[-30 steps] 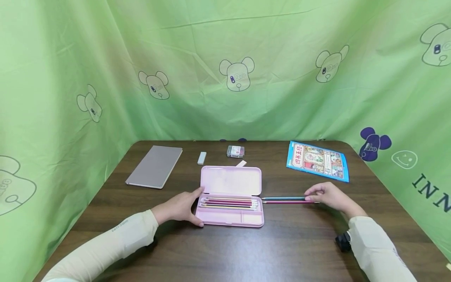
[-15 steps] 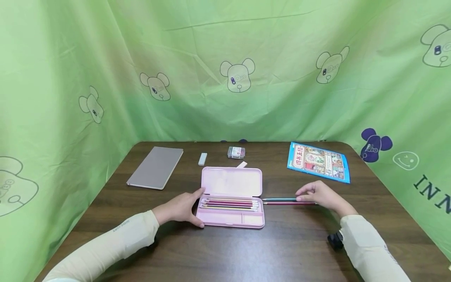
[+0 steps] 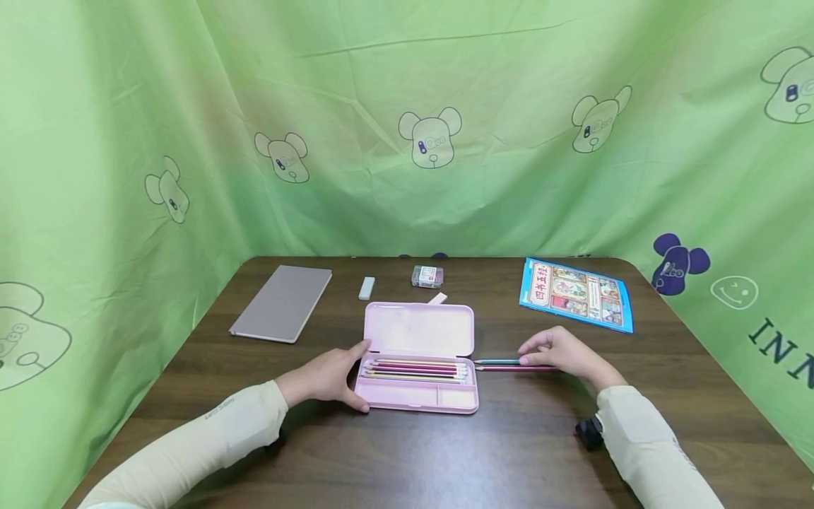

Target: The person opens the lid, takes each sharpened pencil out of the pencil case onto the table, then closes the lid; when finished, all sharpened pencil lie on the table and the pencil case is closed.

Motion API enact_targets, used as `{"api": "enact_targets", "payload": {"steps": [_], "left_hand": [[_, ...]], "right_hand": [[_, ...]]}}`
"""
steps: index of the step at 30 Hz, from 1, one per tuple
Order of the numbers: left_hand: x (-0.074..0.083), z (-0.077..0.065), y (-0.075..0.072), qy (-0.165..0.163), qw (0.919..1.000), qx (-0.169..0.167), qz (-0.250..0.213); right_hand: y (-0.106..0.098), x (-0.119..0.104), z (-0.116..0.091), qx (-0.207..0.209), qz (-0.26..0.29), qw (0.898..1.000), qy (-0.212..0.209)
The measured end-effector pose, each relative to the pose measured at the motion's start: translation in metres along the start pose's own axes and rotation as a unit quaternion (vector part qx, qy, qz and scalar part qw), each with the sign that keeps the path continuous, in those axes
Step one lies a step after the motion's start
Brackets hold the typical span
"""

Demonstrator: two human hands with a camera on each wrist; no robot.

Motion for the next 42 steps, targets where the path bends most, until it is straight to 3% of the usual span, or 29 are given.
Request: {"api": "enact_targets", "payload": {"steps": [8, 21, 34, 42], "left_hand": [[0.001, -0.001, 0.0, -0.002, 1.0, -0.004, 0.002], [0.0, 0.0, 0.0, 0.001, 1.0, -0.001, 0.0], [0.0, -0.001, 0.0, 0.002, 1.0, 0.001, 0.002], [-0.001, 0.0, 0.0, -0.006, 1.0, -0.004, -0.003]], "right_hand": [[0.005, -0.003, 0.008, -0.005, -0.004, 1.0, 0.006], [0.021, -0.024, 0.012, -0.025, 0.042, 0.998, -0.042], [0.038, -0.041, 0.024, -0.042, 0.054, 0.992, -0.104], [0.049, -0.051, 0.033, -0.064, 0.051, 0.991, -0.109]]}}
Point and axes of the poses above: each hand's wrist, its own z-axis towards the middle knuckle, its own y-axis out of the palm, x = y × z, the point moved 2 cm from there along z, towards the middle knuckle, and after that the axes turned 3 degrees about -z, right-handed, at the moved point
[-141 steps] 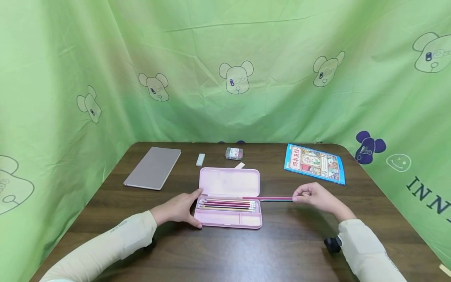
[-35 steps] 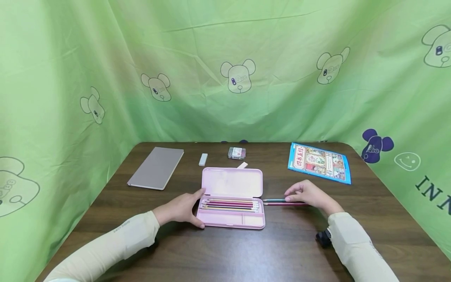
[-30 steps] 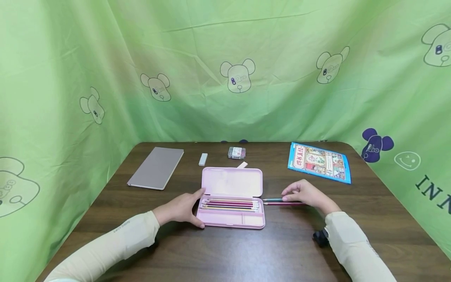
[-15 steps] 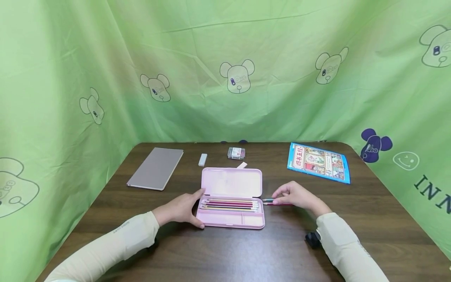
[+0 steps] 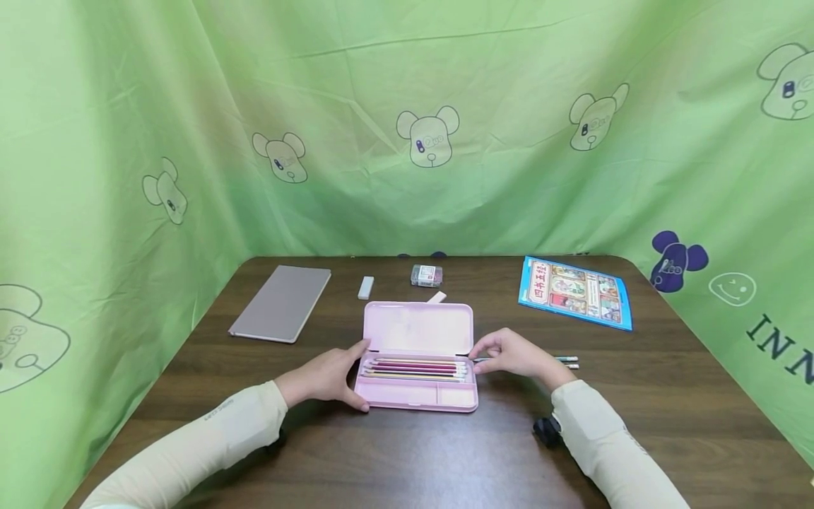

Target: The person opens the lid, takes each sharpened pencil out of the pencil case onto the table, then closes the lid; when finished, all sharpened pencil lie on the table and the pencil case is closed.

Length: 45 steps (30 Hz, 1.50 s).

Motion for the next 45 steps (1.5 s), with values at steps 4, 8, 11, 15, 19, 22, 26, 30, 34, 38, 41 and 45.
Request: {"api": "enact_targets", "payload": {"steps": [4, 8, 11, 15, 19, 22, 26, 30, 34, 38, 41, 45], "left_hand": [[-0.001, 0.001, -0.001, 0.003, 1.0, 0.0, 0.001], [-0.001, 0.001, -0.001, 0.005, 1.0, 0.0, 0.005], [-0.001, 0.001, 0.0, 0.005, 1.0, 0.001, 0.006], [0.0, 0.001, 0.0, 0.005, 1.0, 0.002, 0.003], [0.001, 0.0, -0.001, 0.004, 1.0, 0.0, 0.0], [0.0, 0.0, -0.001, 0.004, 1.0, 0.001, -0.001], [-0.001, 0.001, -0.001, -0.001, 1.0, -0.003, -0.004], [-0.001, 0.001, -0.001, -0.003, 1.0, -0.004, -0.005], [-0.001, 0.0, -0.001, -0.005, 1.0, -0.003, -0.005], [0.0, 0.0, -0.001, -0.006, 0.9999, -0.005, -0.007], [0.001, -0.001, -0.001, -0.007, 0.9999, -0.007, -0.007], [0.001, -0.001, -0.002, -0.003, 1.0, -0.004, -0.004]], "right_hand": [[0.004, -0.004, 0.004, -0.007, 0.0, 1.0, 0.001], [0.007, -0.006, 0.008, -0.015, -0.007, 1.0, 0.001], [0.01, -0.007, 0.01, -0.021, -0.02, 1.0, 0.001], [0.013, -0.009, 0.012, -0.03, -0.044, 0.999, 0.004], [0.014, -0.01, 0.013, -0.035, -0.064, 0.997, 0.013], [0.014, -0.011, 0.013, -0.036, -0.073, 0.997, 0.018], [0.015, -0.013, 0.014, -0.036, -0.086, 0.995, 0.023], [0.015, -0.015, 0.015, -0.036, -0.102, 0.994, 0.02], [0.016, -0.015, 0.017, -0.04, -0.119, 0.992, 0.01], [0.018, -0.015, 0.017, -0.047, -0.127, 0.991, 0.006], [0.019, -0.015, 0.017, -0.049, -0.121, 0.991, 0.008], [0.018, -0.015, 0.017, -0.045, -0.118, 0.992, 0.009]]}}
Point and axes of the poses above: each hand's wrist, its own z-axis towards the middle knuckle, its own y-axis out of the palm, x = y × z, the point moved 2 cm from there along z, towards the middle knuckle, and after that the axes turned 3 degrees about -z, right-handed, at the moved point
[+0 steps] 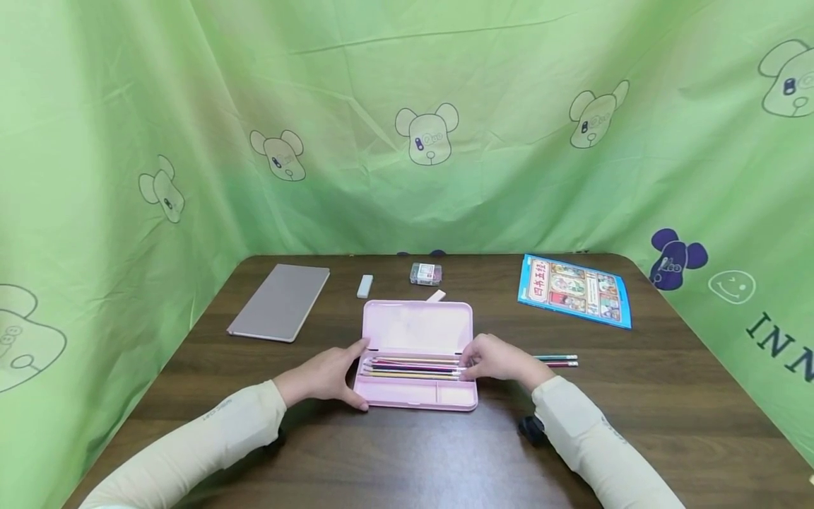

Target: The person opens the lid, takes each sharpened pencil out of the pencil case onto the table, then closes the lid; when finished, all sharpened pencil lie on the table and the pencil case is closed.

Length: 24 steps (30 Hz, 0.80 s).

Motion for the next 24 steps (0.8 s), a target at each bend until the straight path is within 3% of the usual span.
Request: {"api": "enact_targets", "payload": {"steps": [6, 12, 18, 24], "left_hand": [[0.0, 0.001, 0.0, -0.002, 1.0, -0.001, -0.006], [-0.001, 0.001, 0.001, -0.005, 1.0, -0.003, -0.005], [-0.002, 0.001, 0.001, -0.007, 0.9999, -0.005, -0.01], [-0.002, 0.001, 0.001, -0.002, 1.0, -0.002, -0.007]], "right_hand": [[-0.004, -0.002, 0.0, 0.017, 0.007, 1.0, 0.013], [-0.007, 0.002, -0.003, 0.069, 0.03, 0.997, 0.02], [-0.011, 0.005, -0.007, 0.118, 0.072, 0.989, 0.044], [-0.013, 0.008, -0.014, 0.164, 0.077, 0.981, 0.068]]}}
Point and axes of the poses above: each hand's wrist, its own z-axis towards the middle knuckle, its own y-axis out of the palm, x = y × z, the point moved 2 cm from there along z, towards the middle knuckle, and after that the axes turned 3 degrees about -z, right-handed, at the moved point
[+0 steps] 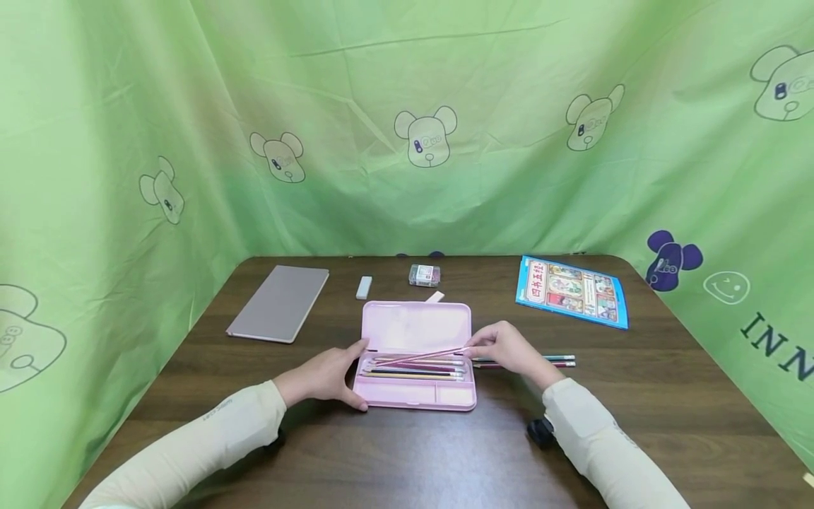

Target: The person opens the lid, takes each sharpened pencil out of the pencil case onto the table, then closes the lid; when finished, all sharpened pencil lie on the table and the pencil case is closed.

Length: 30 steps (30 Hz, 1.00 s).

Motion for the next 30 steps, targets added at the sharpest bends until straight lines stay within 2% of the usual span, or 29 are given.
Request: {"api": "enact_targets", "payload": {"steps": [5, 15, 21, 30], "left_hand": [[0.0, -0.001, 0.001, 0.002, 1.0, -0.002, -0.001], [-0.001, 0.0, -0.001, 0.001, 1.0, 0.002, 0.003], [-0.001, 0.0, -0.001, 0.002, 1.0, 0.004, 0.002], [0.0, 0.001, -0.001, 0.001, 1.0, 0.002, 0.0]], "right_hand": [[-0.004, 0.005, -0.006, 0.026, 0.003, 1.0, 0.013], [-0.016, 0.009, -0.018, 0.048, 0.0, 0.999, 0.02], [-0.023, 0.012, -0.025, 0.053, -0.012, 0.998, 0.02], [-0.037, 0.019, -0.038, 0.05, -0.028, 0.997, 0.045]]}}
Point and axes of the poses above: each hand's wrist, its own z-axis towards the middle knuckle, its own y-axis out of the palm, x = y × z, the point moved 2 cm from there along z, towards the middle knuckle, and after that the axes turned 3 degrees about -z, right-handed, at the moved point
